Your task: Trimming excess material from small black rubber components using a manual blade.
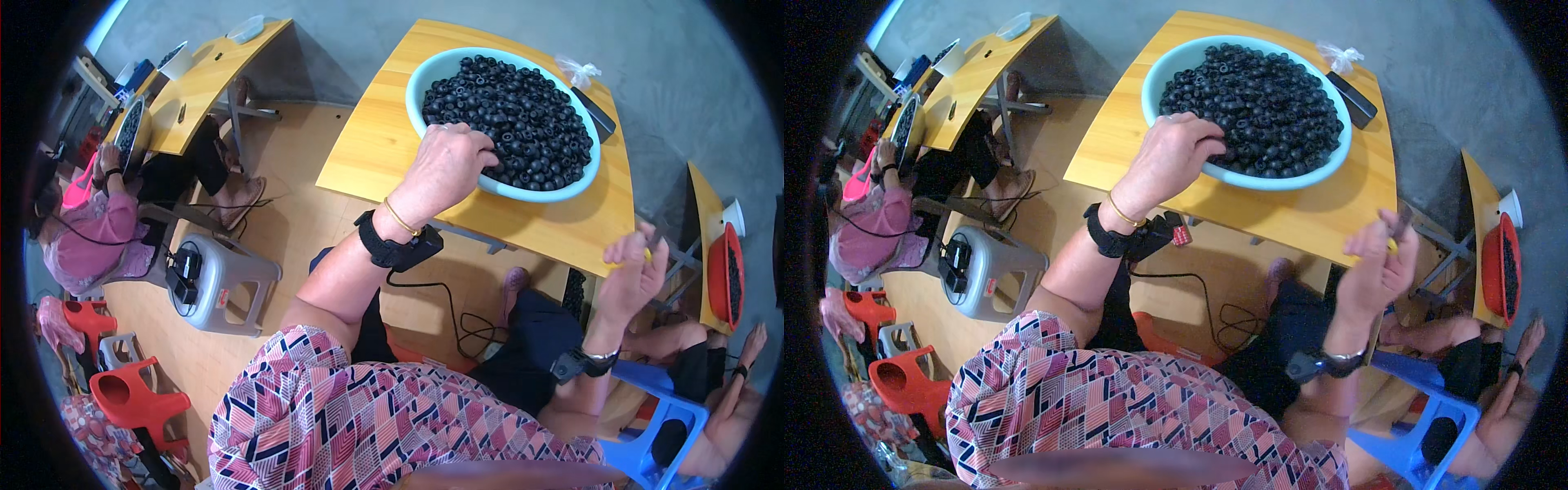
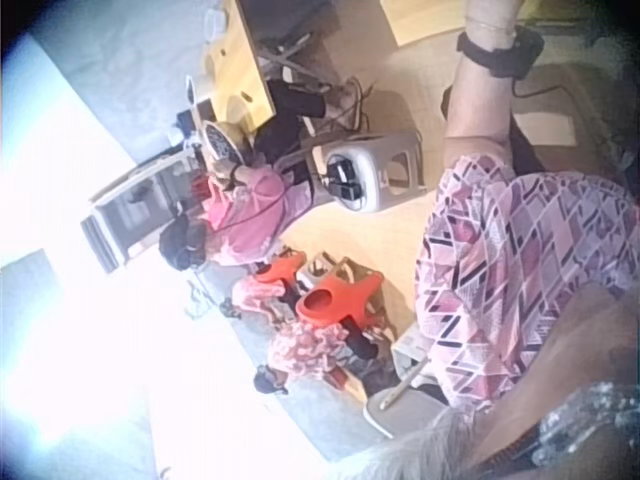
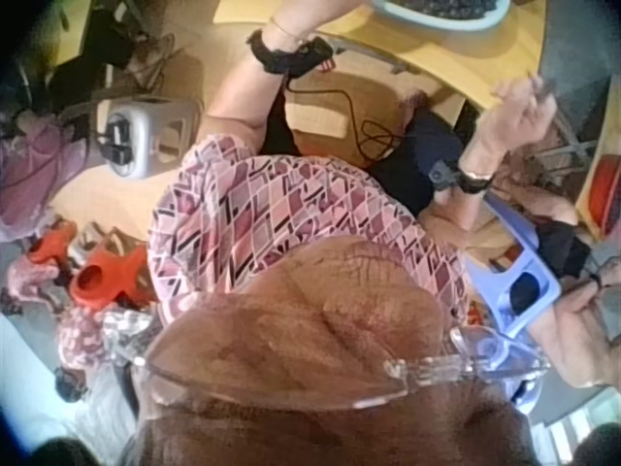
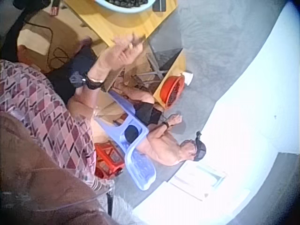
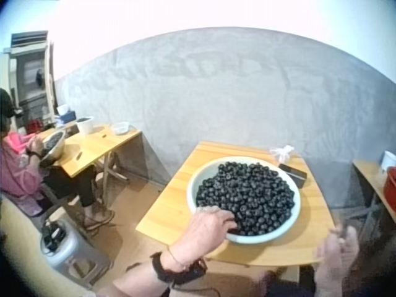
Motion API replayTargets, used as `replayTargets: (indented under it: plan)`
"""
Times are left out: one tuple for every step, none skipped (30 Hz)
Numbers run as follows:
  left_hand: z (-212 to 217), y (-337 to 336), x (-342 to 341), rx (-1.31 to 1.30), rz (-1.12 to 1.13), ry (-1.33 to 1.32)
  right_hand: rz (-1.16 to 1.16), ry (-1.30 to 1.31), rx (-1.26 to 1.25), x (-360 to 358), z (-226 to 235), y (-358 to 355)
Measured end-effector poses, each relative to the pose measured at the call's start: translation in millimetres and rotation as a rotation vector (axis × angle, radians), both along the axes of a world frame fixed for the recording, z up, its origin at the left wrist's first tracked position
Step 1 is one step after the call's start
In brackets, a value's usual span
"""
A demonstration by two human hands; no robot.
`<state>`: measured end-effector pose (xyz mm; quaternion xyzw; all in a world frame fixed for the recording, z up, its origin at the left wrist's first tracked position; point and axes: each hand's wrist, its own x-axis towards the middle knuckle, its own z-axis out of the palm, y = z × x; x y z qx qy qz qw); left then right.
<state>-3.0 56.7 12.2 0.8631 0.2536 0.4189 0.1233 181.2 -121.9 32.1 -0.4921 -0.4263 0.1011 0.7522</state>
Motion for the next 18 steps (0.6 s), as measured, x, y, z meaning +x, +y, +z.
replayTargets:
  plan:
    - [-0.4,-0.4,2.3,-0.002,0.007,0.003,0.007,0.003,-0.002,-13.9,6.2,9.9]
    - [0.7,-1.2,3.7,-0.047,-0.049,-0.149,0.087,0.027,-0.036,-28.7,12.9,19.1]
    - [2.1,-1.7,3.1,-0.09,-0.105,-0.3,0.167,0.05,-0.07,-39.0,15.5,26.1]
    - [7.1,-6.5,-0.4,-0.09,-0.099,-0.301,0.173,0.05,-0.071,-45.2,13.7,32.4]
    - [15.8,-17.2,-2.1,-0.47,-0.327,-0.406,0.249,0.071,-0.075,-47.8,11.3,36.6]
    - [19.6,-23.1,-2.5,-0.853,-0.556,-0.501,0.325,0.092,-0.079,-49.8,9.6,40.2]
    - [18.2,-24.6,-2.6,-0.854,-0.549,-0.499,0.33,0.097,-0.08,-53.9,9.2,42.6]
    - [16.1,-25.8,-0.9,-0.918,-0.652,-0.55,0.348,0.073,-0.091,-57.3,9.0,44.6]
    - [13.5,-26.2,0.8,-0.982,-0.757,-0.601,0.364,0.048,-0.101,-58.6,8.4,46.0]
    - [9.9,-24.3,2.7,-0.956,-0.804,-0.619,0.38,0.043,-0.087,-56.9,3.9,47.9]
    - [8.5,-24.3,3.4,-0.958,-0.804,-0.616,0.379,0.047,-0.087,-54.9,2.9,47.7]
    - [7.8,-25.3,3.6,-1.013,-0.833,-0.625,0.375,-0.02,-0.146,-52.7,2.0,46.8]
    - [6.4,-26.1,2.8,-1.069,-0.859,-0.635,0.372,-0.086,-0.207,-51.8,0.7,46.1]
    - [5.0,-26.2,1.2,-1.073,-0.857,-0.632,0.371,-0.081,-0.209,-51.6,0.8,45.6]
    - [3.5,-26.2,-0.9,-1.114,-0.885,-0.611,0.387,-0.093,-0.212,-51.9,2.1,45.3]
    - [2.8,-26.7,-0.8,-1.157,-0.915,-0.588,0.399,-0.104,-0.216,-51.1,2.9,44.6]
    - [3.0,-28.3,0.8,-1.162,-0.917,-0.584,0.395,-0.101,-0.218,-49.6,2.3,44.1]
    - [4.0,-30.3,2.2,-1.163,-0.928,-0.603,0.384,-0.191,-0.225,-47.8,1.5,43.8]
